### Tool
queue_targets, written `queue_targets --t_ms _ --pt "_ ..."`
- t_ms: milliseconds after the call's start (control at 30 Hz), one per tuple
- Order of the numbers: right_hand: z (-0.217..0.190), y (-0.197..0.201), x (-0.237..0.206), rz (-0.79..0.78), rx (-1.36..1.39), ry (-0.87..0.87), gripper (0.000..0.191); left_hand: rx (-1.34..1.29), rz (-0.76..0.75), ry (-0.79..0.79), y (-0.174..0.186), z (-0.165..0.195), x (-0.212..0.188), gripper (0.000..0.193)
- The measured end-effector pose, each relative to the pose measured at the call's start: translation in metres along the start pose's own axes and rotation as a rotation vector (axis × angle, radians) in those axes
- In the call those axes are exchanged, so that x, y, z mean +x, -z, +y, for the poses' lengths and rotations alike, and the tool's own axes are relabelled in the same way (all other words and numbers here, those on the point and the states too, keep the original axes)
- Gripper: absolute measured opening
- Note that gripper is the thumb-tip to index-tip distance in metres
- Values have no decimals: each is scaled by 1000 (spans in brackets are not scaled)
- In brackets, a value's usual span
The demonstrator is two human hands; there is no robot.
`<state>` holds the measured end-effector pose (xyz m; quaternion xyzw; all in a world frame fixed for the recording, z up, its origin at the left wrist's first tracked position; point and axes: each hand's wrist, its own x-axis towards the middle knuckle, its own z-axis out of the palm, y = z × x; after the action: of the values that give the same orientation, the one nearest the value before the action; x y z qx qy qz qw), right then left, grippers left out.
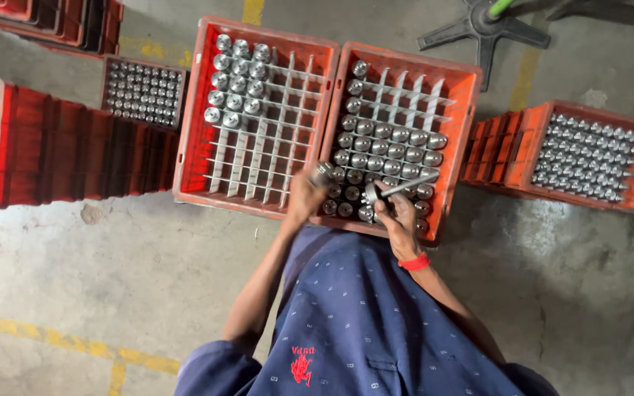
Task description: The person transfers small, silver, cylindrical metal parts from a red crate on the left into a red crate on the right. They pick up the parts by hand and place them into the slots of the crate on the right.
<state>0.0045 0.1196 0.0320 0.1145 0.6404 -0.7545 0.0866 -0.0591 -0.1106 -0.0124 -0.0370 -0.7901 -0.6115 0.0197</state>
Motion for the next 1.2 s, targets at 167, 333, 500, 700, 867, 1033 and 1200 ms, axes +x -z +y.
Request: queue_targets --t_ms 167,333,500,700,867,1033,1200 --pt "-24 -2 -5 -22 -37 -6 58 306 -127 131 -41 26 -48 50" --pt "-13 9 -8 -147 -179 228 59 318 -333 217 -56 42 -48 38" --pt "10 46 -6 -207 -129 93 60 246 -482 249 -63 49 -47 47" --pt "21 86 16 193 64 66 50 477 -444 99 -66 26 23 67" --pt "13 98 16 265 81 117 40 721 -294 -72 -76 0 114 67" --pt "36 80 10 265 89 95 43 778 -235 -335 -76 0 134 59" --pt "59 70 -3 285 111 -16 46 377 -64 -176 -31 4 98 49"
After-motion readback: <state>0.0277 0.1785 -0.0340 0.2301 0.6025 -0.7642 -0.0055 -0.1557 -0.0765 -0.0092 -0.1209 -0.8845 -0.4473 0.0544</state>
